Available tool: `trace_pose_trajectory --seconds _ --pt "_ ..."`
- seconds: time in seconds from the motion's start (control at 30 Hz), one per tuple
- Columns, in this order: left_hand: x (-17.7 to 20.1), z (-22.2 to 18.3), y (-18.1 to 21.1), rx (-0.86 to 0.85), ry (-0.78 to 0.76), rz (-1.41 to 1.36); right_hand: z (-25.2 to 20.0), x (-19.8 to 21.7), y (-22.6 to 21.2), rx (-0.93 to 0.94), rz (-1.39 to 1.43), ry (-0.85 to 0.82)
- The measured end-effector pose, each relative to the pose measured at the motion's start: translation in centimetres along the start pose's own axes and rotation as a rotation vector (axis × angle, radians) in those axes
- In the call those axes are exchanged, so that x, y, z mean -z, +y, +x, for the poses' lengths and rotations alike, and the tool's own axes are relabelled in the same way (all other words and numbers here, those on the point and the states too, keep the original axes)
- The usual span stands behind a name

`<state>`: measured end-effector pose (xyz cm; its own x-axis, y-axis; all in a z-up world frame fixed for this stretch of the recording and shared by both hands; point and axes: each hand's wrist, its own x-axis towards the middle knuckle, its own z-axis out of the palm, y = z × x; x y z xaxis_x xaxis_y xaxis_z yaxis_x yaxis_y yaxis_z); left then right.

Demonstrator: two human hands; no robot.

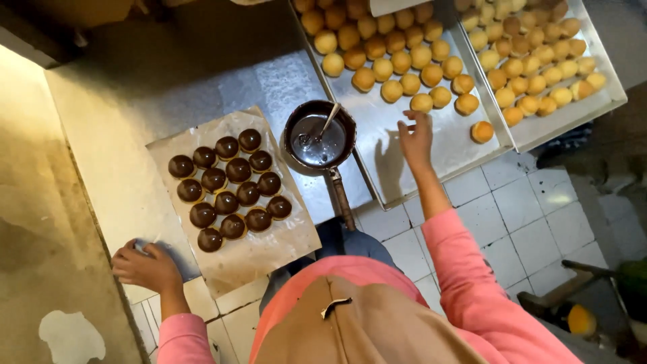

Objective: Dipping baked bread rolls into a pot of melted chocolate and placing them onto a tray.

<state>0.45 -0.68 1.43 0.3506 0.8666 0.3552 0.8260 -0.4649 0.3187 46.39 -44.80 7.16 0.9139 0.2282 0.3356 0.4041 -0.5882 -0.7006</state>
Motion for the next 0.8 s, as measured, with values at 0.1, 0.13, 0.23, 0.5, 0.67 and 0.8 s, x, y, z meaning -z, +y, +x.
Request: trace_pose_trajectory --seconds 0.1,0.13,0.23,0.5,0.67,0.8 --pt "0.7 0.0 1.0 -0.054 0.046 0.029 6.0 1.4 9.6 -0.011 -0.252 0.030" --pt "0.9 -0.2 1.1 -0.044 0.053 0.037 7.1 1.9 9.3 -0.002 -0.244 0.023" --pt "0.8 -0.1 1.8 -0.038 0.022 0.030 10.1 2.5 10.2 -0.177 -0.431 -0.214" --pt "-0.4 -0.2 1.1 0.012 0.015 0.117 9.5 2.8 11.4 -0.183 -0.508 -0.466" --pt "0.5 0.0 1.8 0.016 0.015 0.072 1.7 1.7 3.2 -0.071 -0.440 -0.544" --pt "0.4 -0.1 1.1 0.020 0.018 0.024 -4.0 0.7 -2.5 -0.190 -0.476 -0.742"
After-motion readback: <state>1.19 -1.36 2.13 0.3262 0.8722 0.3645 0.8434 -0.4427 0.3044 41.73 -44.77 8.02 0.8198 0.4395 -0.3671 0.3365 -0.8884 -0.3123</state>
